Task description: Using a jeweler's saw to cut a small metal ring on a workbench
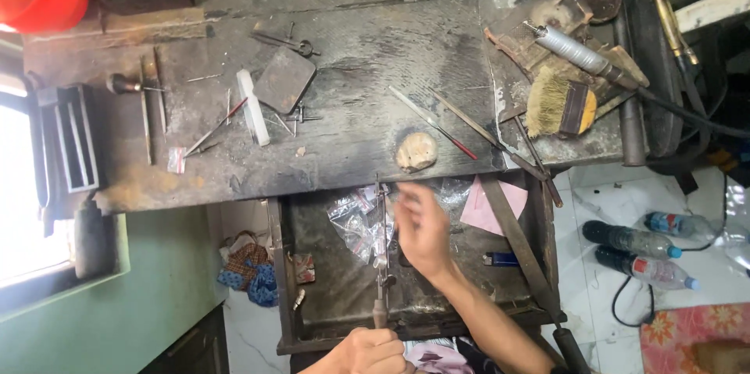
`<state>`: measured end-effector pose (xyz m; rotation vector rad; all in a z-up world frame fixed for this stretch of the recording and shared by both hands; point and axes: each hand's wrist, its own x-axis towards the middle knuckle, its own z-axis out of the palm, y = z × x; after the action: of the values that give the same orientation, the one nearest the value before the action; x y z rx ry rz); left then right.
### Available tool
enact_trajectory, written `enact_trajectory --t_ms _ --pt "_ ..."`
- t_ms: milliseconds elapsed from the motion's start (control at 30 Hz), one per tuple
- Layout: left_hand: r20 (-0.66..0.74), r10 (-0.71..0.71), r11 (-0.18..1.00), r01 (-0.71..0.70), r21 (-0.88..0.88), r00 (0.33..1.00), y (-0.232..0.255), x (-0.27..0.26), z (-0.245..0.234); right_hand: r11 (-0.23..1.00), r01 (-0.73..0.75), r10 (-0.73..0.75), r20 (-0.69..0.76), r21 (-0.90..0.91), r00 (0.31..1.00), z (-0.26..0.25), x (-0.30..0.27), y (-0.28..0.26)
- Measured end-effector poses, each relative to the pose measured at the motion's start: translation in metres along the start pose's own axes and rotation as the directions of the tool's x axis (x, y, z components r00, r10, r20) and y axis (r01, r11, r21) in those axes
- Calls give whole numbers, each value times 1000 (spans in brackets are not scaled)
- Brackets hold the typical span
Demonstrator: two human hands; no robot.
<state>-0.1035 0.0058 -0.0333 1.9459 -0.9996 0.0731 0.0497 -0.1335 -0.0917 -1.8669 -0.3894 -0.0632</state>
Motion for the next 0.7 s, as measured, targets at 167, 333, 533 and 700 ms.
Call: enact_trajectory --t_ms 167,333,533,700 --pt "-148 203 970 -178 166 968 -2 25 20 598 -689 328 659 409 676 -45 -84 -5" --pt "76 233 972 -233 -5 970 23 82 -31 733 -606 362 578 308 732 -72 -69 -66" --pt "32 -445 797 379 470 895 -32 117 -132 810 -177 57 225 559 973 -89 -94 -63" --pt "-698 -434 532 788 311 569 -146 53 -170 945 -53 71 -45 322 996 -93 -85 -77"
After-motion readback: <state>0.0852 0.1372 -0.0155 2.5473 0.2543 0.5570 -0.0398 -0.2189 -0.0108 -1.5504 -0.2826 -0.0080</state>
